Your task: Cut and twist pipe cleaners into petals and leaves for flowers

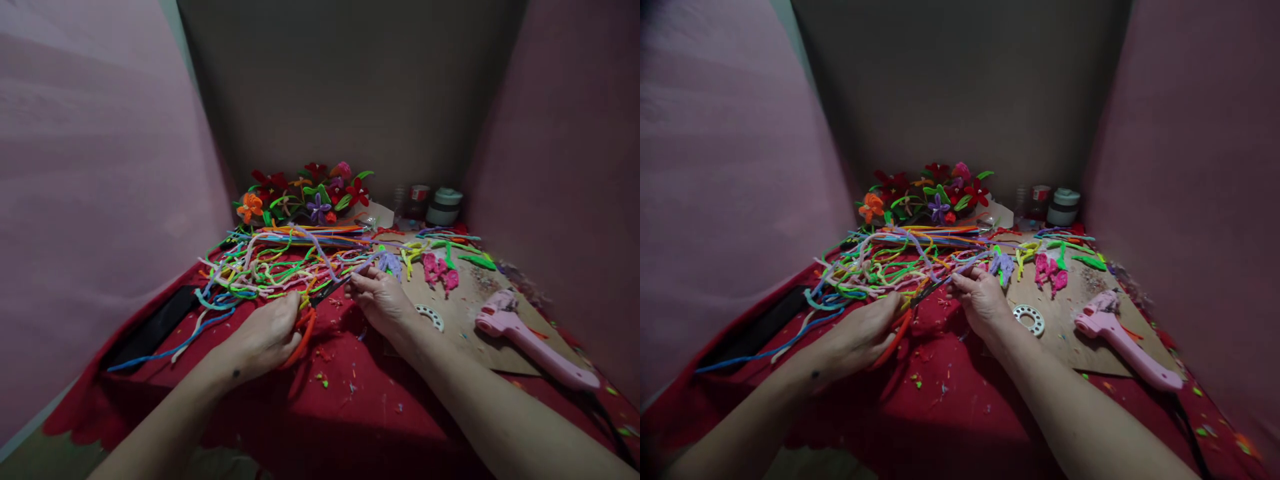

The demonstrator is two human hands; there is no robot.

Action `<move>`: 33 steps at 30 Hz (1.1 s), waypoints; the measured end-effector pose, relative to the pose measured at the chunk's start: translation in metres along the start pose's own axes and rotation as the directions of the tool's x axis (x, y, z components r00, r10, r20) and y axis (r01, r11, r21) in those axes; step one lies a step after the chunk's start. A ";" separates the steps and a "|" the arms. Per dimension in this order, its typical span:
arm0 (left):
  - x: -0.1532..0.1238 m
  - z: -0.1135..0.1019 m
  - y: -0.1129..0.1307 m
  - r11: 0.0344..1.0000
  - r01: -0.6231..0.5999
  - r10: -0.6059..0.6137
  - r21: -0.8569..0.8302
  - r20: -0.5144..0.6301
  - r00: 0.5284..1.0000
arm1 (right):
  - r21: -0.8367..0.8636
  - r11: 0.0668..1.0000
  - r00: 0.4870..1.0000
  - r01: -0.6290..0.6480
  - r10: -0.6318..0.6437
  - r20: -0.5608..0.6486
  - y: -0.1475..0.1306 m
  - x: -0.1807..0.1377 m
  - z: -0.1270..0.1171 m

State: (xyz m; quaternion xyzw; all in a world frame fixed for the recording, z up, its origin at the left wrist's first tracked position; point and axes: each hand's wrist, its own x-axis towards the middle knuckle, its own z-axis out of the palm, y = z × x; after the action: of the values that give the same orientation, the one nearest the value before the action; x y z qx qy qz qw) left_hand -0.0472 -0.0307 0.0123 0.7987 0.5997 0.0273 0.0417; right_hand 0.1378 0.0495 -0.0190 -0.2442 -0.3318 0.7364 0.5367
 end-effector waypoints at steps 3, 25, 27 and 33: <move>0.003 0.000 0.006 0.998 0.015 -0.019 0.056 0.072 0.997 | -0.043 0.998 0.999 -0.037 0.036 -0.002 0.001 -0.001 0.001; 0.009 -0.023 -0.008 0.971 -0.009 -0.036 0.239 0.180 0.983 | -0.526 0.843 0.956 0.108 -0.233 -0.177 0.000 0.001 -0.008; 0.019 -0.024 -0.007 0.978 -0.030 0.014 0.205 0.077 0.997 | -0.520 0.847 0.962 0.111 -0.222 -0.156 0.002 0.001 -0.008; 0.045 -0.005 0.016 0.974 -0.202 0.205 0.105 -0.023 0.978 | -0.498 0.861 0.968 0.100 -0.200 -0.151 0.002 0.002 -0.008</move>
State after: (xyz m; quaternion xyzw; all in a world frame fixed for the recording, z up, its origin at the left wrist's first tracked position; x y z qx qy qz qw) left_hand -0.0202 0.0083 0.0181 0.8564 0.5159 0.0143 -0.0123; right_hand 0.1415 0.0527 -0.0263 -0.4166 -0.4694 0.5569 0.5440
